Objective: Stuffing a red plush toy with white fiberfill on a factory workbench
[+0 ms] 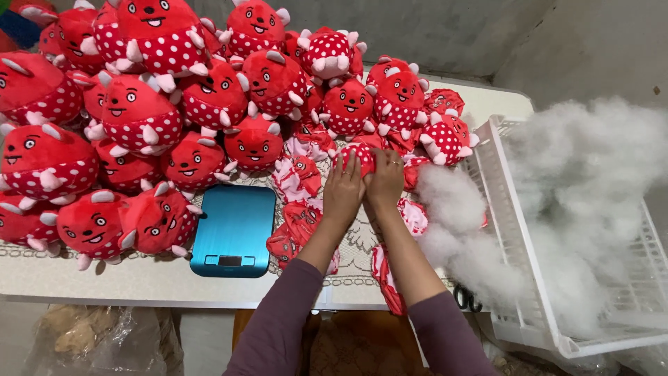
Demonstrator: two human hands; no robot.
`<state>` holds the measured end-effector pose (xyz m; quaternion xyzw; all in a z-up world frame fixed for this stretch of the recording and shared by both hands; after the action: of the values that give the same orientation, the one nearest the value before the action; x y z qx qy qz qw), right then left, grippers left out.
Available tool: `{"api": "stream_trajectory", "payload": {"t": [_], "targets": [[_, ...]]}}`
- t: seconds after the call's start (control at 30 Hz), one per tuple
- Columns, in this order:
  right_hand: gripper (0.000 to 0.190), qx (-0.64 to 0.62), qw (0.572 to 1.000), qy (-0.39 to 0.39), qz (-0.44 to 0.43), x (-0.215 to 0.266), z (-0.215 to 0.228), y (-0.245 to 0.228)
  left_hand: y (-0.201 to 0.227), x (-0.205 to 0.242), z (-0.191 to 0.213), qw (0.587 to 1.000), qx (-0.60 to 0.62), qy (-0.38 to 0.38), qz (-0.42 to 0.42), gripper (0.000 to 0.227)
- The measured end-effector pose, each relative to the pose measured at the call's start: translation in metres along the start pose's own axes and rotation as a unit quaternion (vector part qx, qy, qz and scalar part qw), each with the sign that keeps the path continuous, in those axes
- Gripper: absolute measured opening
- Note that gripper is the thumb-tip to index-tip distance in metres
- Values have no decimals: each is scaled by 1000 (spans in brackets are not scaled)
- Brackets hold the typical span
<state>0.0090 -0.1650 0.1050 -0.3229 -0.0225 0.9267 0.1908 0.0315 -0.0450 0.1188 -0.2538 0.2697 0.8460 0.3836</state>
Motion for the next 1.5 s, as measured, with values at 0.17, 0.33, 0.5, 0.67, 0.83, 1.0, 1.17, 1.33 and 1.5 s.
{"api": "stream_trajectory", "payload": {"t": [0.17, 0.33, 0.5, 0.67, 0.83, 1.0, 1.17, 1.33, 1.5], "targets": [[36, -212, 963, -100, -132, 21, 14, 2, -15, 7, -23, 996, 21, -84, 13, 70], [17, -273, 961, -29, -21, 26, 39, -20, -16, 15, -30, 997, 42, -71, 10, 62], [28, -103, 994, 13, 23, 12, 42, -18, -13, 19, -31, 999, 37, -32, -20, 56], [30, -87, 996, -15, 30, -1, -16, -1, -9, 21, -30, 999, 36, -16, -34, 51], [14, 89, 995, 11, 51, -16, -30, -4, -11, 29, -43, 999, 36, -13, -37, 49], [36, -70, 992, -101, 23, -14, -27, 1, -10, 20, -30, 995, 62, -72, -14, 59], [51, -115, 972, -202, 13, -2, 6, -14, -7, 20, -42, 981, 66, -184, 0, 95], [41, -121, 973, -192, -47, 5, -35, 17, -13, 31, -67, 988, 14, -151, -13, 78], [31, -58, 994, -88, -40, -20, -25, 2, -15, 31, -72, 991, 16, -133, -20, 74]]}}
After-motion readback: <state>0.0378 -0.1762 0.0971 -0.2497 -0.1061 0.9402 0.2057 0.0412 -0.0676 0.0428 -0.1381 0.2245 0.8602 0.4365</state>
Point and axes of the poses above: each hand's wrist, its own x-axis away from the middle knuckle, its own z-axis out of the back of the hand, y = z × x, the point moved 8 cm from there along -x, towards the middle knuckle, and after that the axes turned 8 degrees about -y, right-handed, at the moved point
